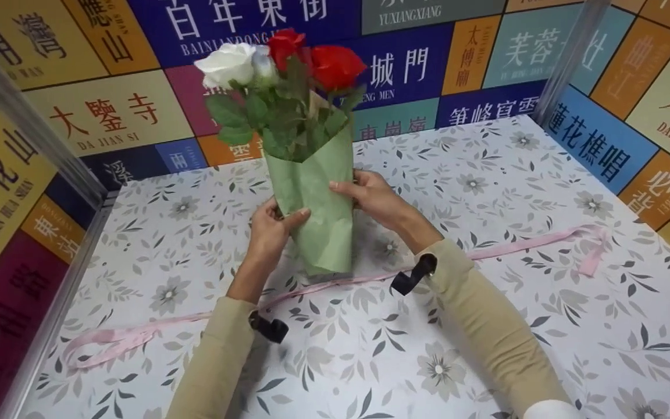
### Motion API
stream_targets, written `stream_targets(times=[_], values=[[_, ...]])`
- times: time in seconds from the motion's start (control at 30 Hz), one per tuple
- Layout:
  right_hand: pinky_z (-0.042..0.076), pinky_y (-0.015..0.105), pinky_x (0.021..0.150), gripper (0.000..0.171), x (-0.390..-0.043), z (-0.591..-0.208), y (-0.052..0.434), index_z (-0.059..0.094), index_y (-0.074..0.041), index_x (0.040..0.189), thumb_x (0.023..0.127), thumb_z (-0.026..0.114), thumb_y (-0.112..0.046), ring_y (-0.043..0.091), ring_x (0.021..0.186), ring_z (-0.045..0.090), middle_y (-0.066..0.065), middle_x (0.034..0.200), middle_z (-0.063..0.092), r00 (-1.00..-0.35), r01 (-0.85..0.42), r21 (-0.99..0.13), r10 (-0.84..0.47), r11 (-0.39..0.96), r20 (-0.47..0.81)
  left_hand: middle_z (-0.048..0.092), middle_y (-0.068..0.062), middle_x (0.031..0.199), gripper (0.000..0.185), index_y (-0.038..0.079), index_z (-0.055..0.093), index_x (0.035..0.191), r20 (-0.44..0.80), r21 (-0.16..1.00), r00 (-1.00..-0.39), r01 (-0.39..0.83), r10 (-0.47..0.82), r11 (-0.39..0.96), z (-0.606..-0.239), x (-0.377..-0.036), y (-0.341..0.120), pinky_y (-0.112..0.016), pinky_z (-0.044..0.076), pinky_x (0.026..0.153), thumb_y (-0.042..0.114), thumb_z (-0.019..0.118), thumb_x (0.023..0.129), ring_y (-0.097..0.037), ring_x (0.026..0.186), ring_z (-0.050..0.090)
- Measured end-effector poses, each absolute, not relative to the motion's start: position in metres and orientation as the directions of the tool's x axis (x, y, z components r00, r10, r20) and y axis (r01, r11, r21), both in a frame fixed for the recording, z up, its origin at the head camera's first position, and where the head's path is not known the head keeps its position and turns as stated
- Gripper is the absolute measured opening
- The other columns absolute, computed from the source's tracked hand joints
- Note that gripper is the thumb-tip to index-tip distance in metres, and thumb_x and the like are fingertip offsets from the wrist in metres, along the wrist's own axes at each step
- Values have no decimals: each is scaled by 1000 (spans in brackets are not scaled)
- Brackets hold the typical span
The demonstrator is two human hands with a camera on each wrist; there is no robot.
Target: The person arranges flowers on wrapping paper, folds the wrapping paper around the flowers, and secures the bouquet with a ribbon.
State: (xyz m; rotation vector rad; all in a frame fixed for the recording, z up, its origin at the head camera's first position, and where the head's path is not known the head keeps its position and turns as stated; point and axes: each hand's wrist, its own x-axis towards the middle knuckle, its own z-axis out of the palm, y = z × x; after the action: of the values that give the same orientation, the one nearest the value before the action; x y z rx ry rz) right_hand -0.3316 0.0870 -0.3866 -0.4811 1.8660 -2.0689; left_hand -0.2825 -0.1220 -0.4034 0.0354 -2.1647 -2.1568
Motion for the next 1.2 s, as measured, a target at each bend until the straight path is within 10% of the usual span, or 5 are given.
stream_targets(times=[0.47,0.67,0.93,1.2], values=[[52,21,65,13,-326,-383,124,70,2,94,97,62,-8,4,68,66,-8,73,71,-896,-166,-981,-432,98,108,67,-16,118,38,0,56,131,5,998,-987,-6,158,-70,-407,-278,-102,-32,55,90,13,66,96,-17,100,67],[47,20,59,27,-322,-392,136,65,-12,69,95,64,-7,3,60,58,-9,60,62,-892,-91,-992,-451,87,43,64,-9,115,34,-4,58,128,-67,975,-977,-107,204,-193,-410,-279,-104,-34,54,95,20,50,106,-16,106,65],[58,24,73,13,-319,-410,147,69,-7,87,93,60,1,9,76,72,-3,79,75,-869,81,-993,-483,81,-110,62,-1,82,19,-10,62,111,-140,985,-979,-153,146,-85,-419,-277,-102,-24,57,71,4,59,98,-9,71,65],[60,27,76,6,-315,-426,154,67,-1,94,88,66,-3,12,79,73,-1,81,74,-840,179,-965,-479,194,-253,66,-3,86,26,-9,62,116,-241,968,-960,-228,140,104,-430,-272,-101,-31,60,76,7,65,95,-10,68,66]])
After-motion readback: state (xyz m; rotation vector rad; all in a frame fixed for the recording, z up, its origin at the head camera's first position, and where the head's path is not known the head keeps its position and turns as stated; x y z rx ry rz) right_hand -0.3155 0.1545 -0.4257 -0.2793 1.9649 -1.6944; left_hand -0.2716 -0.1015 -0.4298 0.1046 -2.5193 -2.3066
